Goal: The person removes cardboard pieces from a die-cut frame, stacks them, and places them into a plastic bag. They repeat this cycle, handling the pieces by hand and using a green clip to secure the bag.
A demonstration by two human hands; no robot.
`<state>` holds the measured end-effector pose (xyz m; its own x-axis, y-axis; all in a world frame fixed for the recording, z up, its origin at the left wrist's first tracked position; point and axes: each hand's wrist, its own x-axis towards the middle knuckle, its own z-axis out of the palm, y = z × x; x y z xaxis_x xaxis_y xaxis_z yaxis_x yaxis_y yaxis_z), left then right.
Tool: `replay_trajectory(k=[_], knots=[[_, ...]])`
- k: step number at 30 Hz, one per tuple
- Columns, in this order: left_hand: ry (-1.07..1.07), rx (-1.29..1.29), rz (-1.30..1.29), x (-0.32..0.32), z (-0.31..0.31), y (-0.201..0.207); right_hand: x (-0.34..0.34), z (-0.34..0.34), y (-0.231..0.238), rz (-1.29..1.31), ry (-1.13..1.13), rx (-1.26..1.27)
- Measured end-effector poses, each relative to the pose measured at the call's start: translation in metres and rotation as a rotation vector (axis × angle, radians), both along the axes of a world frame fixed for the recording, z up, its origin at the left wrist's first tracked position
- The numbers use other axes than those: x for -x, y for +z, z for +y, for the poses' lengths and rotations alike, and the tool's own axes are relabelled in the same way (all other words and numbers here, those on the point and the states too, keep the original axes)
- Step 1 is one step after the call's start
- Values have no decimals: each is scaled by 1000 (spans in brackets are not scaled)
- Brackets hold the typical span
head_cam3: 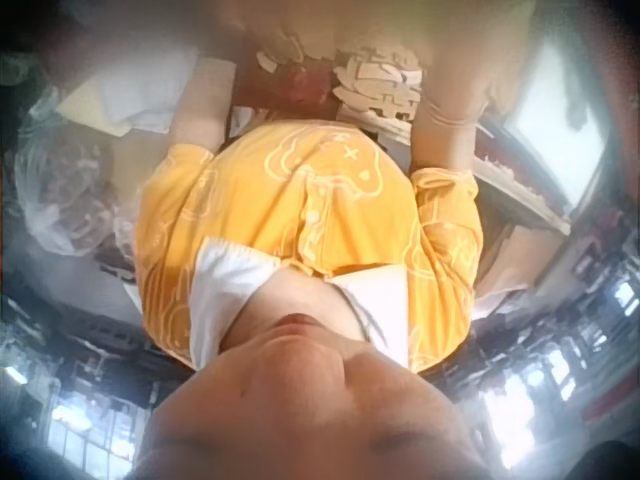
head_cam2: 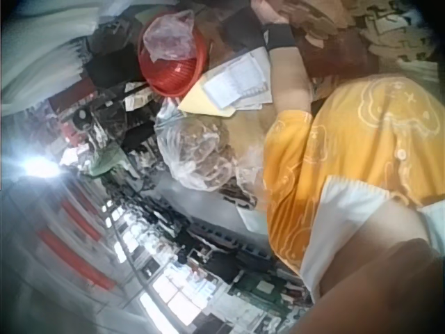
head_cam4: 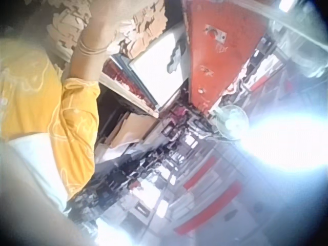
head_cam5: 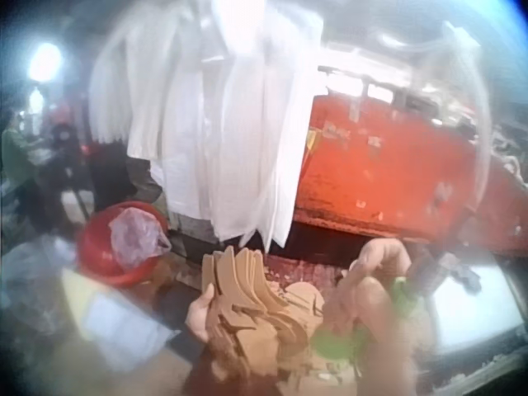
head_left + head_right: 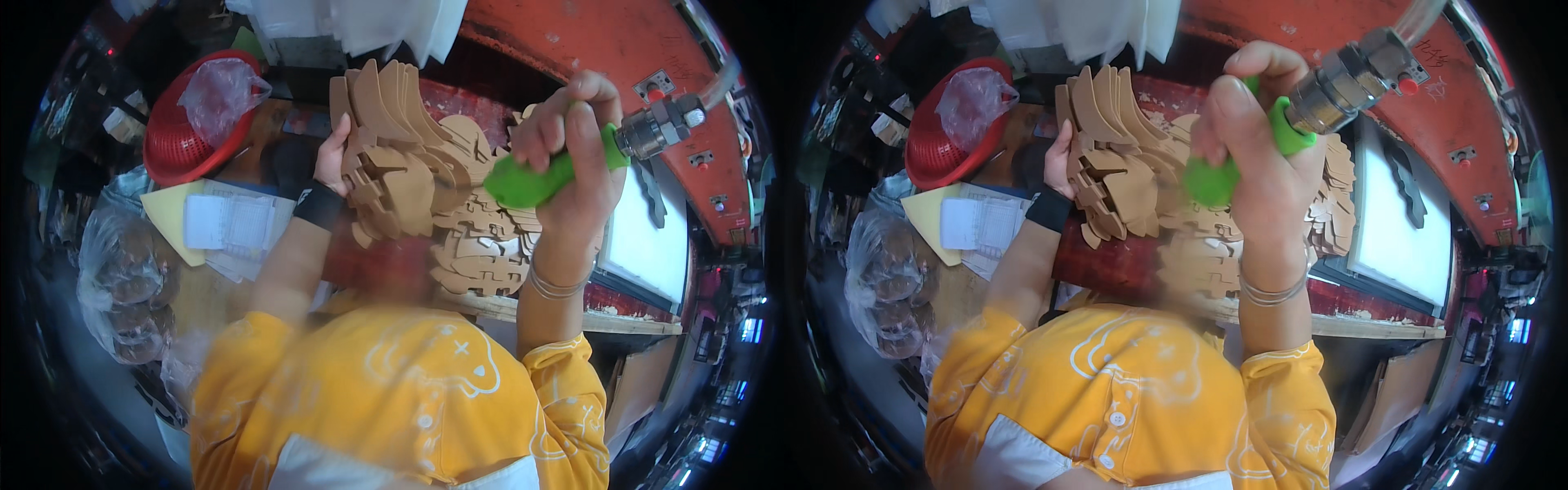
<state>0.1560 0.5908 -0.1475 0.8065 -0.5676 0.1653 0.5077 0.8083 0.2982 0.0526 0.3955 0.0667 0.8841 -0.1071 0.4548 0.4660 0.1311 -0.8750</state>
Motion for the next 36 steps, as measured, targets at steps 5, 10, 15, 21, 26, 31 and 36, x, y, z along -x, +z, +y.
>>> replay_trajectory(k=[5,10,15,21,26,31,36], knots=[[-38,94,80,-1,-7,3,7,-7,-2,-192,348,7],[-110,311,-58,-7,-16,7,5,-16,3,-4,47,76],[-164,413,-169,-12,-19,13,8,-22,5,-57,34,36],[-112,342,-43,-8,-21,16,10,-23,2,-172,337,-44],[-128,340,-66,-14,-25,20,13,-17,0,-155,314,-109],[-104,273,-81,-13,-18,25,10,-21,2,-133,161,-61],[-73,201,-132,-17,-10,33,3,-34,11,-363,298,-74]])
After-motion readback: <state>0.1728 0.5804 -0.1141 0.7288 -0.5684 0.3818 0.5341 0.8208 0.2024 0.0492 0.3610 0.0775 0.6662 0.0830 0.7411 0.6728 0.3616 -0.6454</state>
